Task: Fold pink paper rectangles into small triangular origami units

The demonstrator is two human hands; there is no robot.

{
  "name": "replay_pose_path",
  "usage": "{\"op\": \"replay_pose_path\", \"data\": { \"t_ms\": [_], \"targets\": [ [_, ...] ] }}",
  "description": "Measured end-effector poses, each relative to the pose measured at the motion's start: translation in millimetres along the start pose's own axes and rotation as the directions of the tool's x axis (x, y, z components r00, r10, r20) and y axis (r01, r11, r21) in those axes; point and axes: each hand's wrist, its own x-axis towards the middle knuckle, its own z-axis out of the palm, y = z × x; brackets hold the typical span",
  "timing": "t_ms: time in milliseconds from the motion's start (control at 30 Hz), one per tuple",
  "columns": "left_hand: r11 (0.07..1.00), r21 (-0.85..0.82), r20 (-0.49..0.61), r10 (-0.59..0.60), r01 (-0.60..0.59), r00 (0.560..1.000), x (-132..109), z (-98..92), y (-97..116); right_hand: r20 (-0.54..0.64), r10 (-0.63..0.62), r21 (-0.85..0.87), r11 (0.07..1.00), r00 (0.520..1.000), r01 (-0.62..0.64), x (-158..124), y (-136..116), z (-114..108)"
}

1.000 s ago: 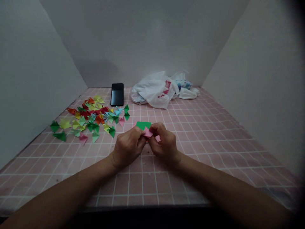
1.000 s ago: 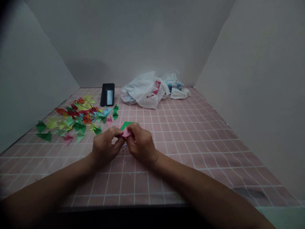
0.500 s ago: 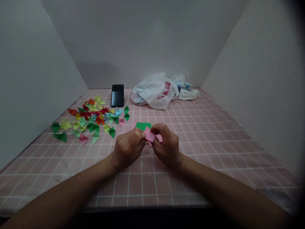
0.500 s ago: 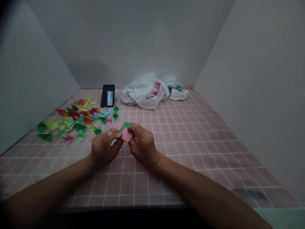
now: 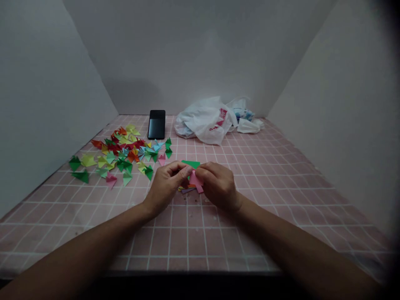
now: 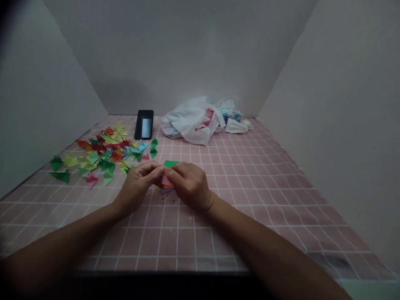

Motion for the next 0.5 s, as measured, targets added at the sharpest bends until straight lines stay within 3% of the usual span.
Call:
{"op": "replay_pose_path", "data": {
  "t_ms": [300, 500],
  "targets": [
    [0.997, -0.031, 0.039, -0.066, 0.067, 0.997, 0.8, -1.3, -2.8, -0.060, -0.046, 0.020, 0.999, 0.997, 0.048, 0.4, 3.5, 4.3],
    [0.993, -0.080, 0.046, -0.085, 0.088, 0.995, 1.6, -0.4, -6.4, -0.042, 0.032, 0.085, 0.996, 0.999, -0.028, -0.3, 2.7, 6.3]
  ]
}}
